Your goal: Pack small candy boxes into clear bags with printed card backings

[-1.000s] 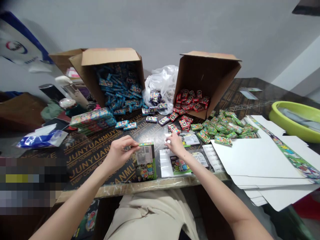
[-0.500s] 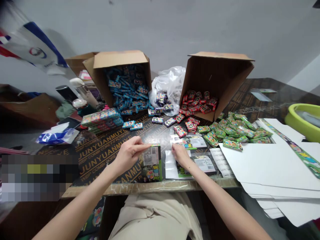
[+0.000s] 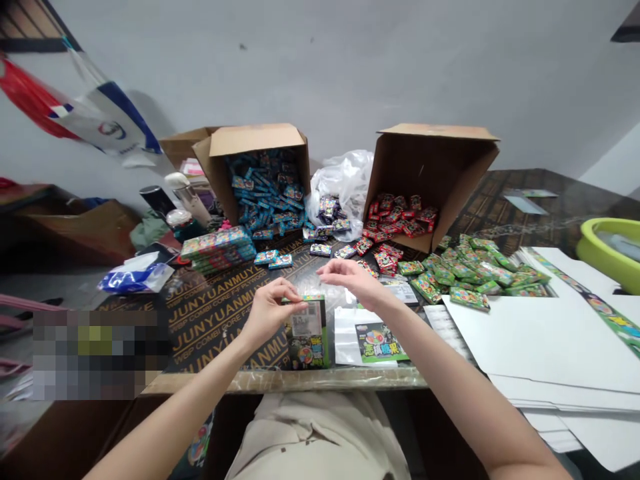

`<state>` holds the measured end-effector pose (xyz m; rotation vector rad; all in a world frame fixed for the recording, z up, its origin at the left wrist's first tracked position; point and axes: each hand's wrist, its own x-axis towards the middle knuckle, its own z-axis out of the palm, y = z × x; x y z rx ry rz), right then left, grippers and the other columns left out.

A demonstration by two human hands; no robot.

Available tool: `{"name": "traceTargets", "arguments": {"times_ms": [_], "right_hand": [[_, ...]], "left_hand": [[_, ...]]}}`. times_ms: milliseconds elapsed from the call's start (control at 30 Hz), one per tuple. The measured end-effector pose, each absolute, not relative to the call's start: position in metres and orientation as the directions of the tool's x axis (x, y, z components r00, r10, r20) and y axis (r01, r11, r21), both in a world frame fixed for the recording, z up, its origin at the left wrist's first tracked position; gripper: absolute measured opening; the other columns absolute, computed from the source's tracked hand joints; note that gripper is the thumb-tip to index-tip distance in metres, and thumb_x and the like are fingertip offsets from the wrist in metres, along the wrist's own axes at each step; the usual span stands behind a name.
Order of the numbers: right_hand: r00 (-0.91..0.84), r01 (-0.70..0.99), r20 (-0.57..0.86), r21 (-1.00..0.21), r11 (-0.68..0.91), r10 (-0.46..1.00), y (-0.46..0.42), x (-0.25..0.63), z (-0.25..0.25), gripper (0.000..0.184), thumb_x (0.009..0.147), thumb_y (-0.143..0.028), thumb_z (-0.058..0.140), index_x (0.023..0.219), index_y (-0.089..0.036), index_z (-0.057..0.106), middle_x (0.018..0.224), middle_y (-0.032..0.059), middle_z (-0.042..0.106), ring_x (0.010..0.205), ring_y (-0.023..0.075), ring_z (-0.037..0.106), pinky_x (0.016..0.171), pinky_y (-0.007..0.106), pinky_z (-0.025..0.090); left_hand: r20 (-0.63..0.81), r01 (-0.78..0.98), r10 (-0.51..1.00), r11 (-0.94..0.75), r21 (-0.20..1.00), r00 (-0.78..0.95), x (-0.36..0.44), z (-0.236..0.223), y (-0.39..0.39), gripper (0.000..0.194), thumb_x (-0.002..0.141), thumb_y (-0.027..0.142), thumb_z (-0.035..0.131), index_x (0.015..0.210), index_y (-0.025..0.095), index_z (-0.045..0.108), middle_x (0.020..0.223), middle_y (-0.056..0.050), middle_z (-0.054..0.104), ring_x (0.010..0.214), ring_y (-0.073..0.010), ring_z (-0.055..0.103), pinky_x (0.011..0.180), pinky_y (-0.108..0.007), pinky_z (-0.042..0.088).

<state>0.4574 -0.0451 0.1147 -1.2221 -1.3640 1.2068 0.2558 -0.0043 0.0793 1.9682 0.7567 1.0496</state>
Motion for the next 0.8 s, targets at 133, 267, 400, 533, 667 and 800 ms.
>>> {"name": "traceTargets", "arguments": {"times_ms": [133,267,400,533,667,800], "right_hand": [[-0.306,0.132,-0.083,-0.99,-0.044,0.949,-0.038,0.437,0.128,0.02,0.067,-0.032,0.066,0.065,-0.015,0.055,0.082,0.0019,0.061,0.081,0.0141,0.052,0.074,0.025,0.035],[-0.396,0.158,-0.119,-0.986,-0.06,0.911,-0.029,0.437,0.12,0.019,0.067,-0.031,0.065,0.067,-0.015,0.057,0.068,-0.0023,0.057,0.065,0.0101,0.049,0.064,0.022,0.035],[-0.361,0.19,-0.135,-0.979,-0.07,0.923,-0.026,0.435,0.112,0.016,0.066,-0.027,0.063,0.064,-0.014,0.056,0.06,-0.0035,0.053,0.057,0.008,0.045,0.057,0.021,0.033],[-0.158,0.251,-0.082,-0.967,-0.04,0.984,-0.024,0.426,0.1,0.012,0.064,-0.022,0.061,0.069,-0.016,0.052,0.05,-0.0072,0.047,0.048,0.007,0.041,0.049,0.019,0.03],[0.058,0.487,0.055,-0.873,0.02,0.997,-0.02,0.44,0.075,0.027,0.075,-0.026,0.054,0.101,-0.02,0.049,0.057,-0.0069,0.052,0.05,0.0096,0.047,0.05,0.02,0.036],[0.181,0.774,0.119,-0.63,-0.066,0.976,-0.024,0.475,0.03,0.015,0.071,-0.025,0.063,0.083,-0.018,0.06,0.075,0.0028,0.058,0.073,0.0163,0.055,0.068,0.027,0.039]], "left_hand": [[0.412,0.109,0.779,-0.515,0.85,0.473,0.253,0.081,-0.007,0.01,0.064,0.016,0.068,0.059,0.015,0.06,0.072,-0.003,0.06,0.07,-0.0142,0.058,0.064,-0.024,0.045],[0.404,0.141,0.768,-0.53,0.836,0.497,0.25,0.088,-0.01,0.009,0.07,0.014,0.06,0.061,0.015,0.062,0.076,-0.004,0.059,0.071,-0.0136,0.058,0.062,-0.023,0.044],[0.441,0.195,0.776,-0.568,0.8,0.451,0.254,0.086,-0.012,0.013,0.068,0.022,0.066,0.059,0.015,0.059,0.071,-0.002,0.059,0.068,-0.0132,0.057,0.062,-0.024,0.044],[0.476,0.283,0.782,-0.601,0.747,0.403,0.261,0.079,-0.015,0.014,0.069,0.024,0.067,0.065,0.015,0.057,0.068,0.0,0.056,0.064,-0.0122,0.054,0.059,-0.023,0.042],[0.546,0.356,0.684,-0.724,0.591,0.484,0.253,0.077,-0.012,0.018,0.081,0.026,0.055,0.095,0.019,0.063,0.075,-0.001,0.052,0.068,-0.012,0.052,0.063,-0.024,0.044],[0.541,0.606,0.704,-0.695,0.388,0.461,0.22,0.081,-0.004,0.024,0.085,0.032,0.048,0.091,0.017,0.066,0.079,-0.005,0.053,0.074,-0.0165,0.053,0.066,-0.029,0.046]]}}
